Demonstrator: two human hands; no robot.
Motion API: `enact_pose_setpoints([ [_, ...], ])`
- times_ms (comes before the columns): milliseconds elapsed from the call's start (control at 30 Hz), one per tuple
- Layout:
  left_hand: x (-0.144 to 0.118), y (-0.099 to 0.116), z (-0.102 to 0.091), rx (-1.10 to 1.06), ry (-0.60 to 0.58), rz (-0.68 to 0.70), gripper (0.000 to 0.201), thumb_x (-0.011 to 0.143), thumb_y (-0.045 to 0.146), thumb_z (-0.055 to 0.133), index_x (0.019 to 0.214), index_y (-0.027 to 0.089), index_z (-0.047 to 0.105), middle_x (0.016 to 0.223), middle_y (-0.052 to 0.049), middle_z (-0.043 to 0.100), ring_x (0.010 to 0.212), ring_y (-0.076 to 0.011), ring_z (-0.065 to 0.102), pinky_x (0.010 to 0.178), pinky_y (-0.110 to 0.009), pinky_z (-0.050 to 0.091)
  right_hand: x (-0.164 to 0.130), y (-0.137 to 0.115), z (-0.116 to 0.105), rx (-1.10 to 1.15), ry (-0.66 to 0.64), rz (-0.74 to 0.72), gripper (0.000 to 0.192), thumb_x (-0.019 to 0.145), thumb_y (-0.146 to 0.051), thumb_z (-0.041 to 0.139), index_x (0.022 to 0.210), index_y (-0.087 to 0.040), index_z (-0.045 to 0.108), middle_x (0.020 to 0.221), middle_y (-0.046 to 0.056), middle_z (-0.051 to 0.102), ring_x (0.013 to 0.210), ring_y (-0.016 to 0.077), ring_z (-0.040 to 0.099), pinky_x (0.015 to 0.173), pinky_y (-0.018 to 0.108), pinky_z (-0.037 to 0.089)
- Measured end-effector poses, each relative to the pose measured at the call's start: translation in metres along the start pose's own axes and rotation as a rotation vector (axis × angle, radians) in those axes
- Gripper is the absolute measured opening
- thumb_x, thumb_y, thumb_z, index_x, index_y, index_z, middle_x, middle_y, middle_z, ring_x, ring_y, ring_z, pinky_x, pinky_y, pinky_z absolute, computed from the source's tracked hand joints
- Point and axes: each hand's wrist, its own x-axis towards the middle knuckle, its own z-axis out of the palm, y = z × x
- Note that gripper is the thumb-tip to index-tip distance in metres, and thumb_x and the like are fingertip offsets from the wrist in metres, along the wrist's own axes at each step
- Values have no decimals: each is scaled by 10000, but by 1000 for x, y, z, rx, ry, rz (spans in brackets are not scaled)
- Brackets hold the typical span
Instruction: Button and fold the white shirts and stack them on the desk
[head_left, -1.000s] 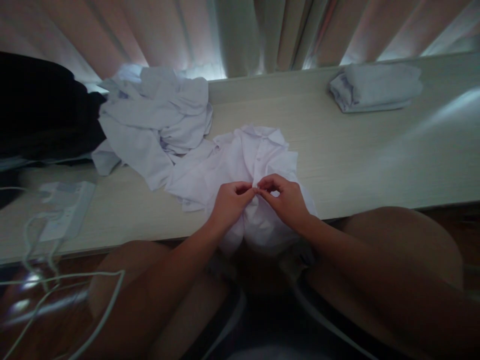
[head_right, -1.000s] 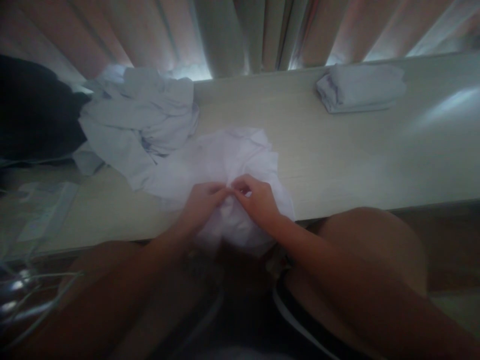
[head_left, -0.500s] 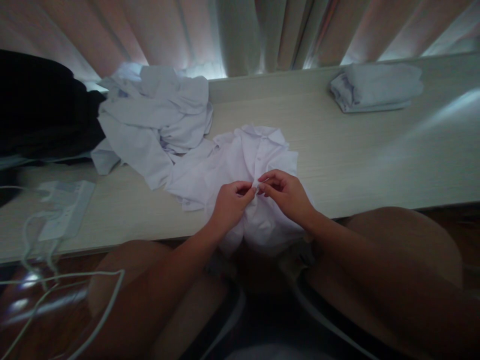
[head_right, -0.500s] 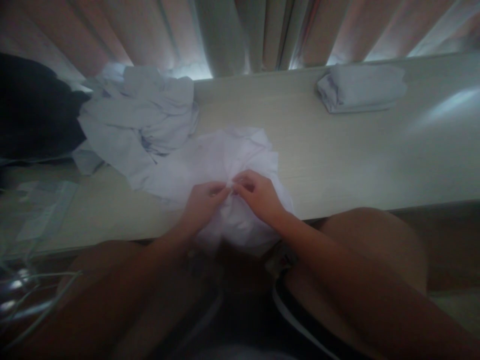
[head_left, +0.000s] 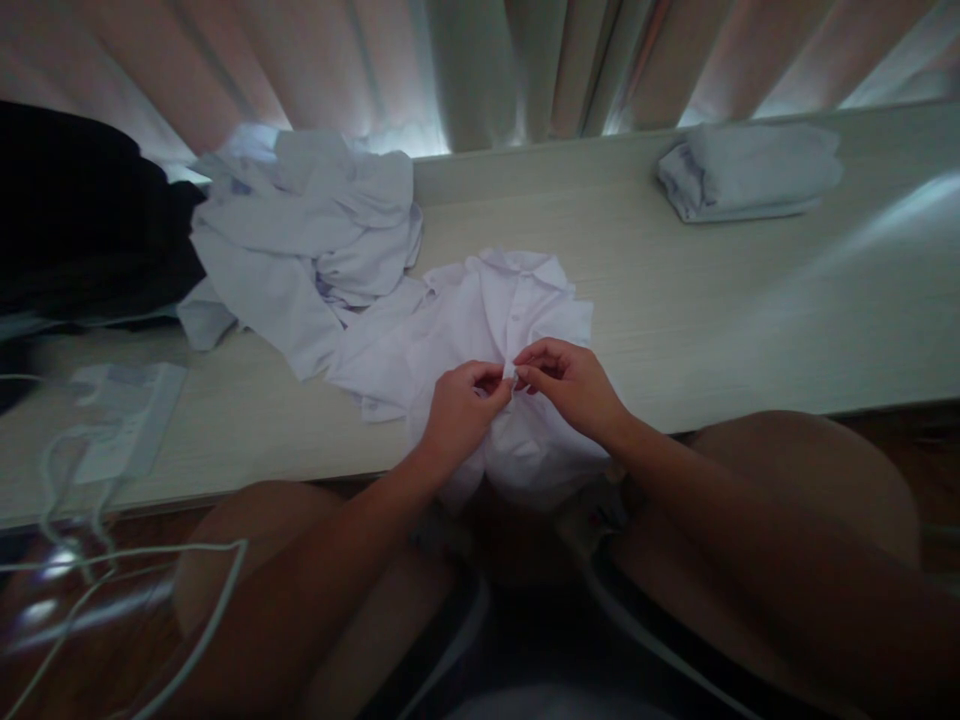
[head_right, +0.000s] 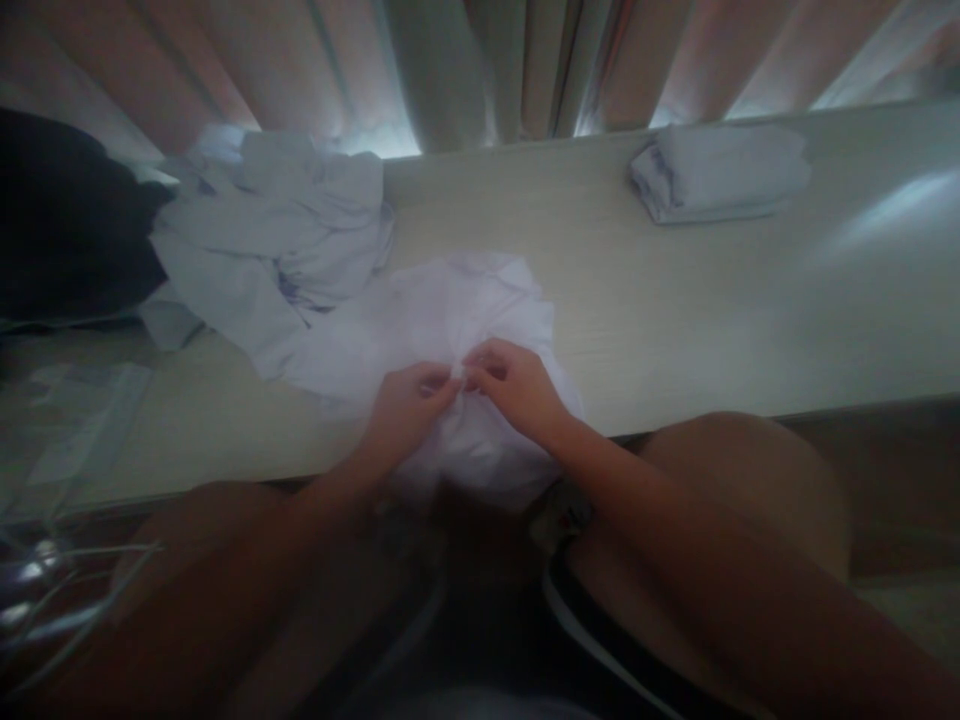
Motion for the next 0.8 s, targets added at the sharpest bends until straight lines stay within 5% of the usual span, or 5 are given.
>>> enact_pose_setpoints([
  [800,0,-6,2,117,0,41,176,861,276,622,919,185,761,887,-33,763,730,-153,674,697,-254,514,2,-1,-2,37,-56,42,132,839,-303,676,903,-191,647,737,25,709,694,174,695,648,288,557],
])
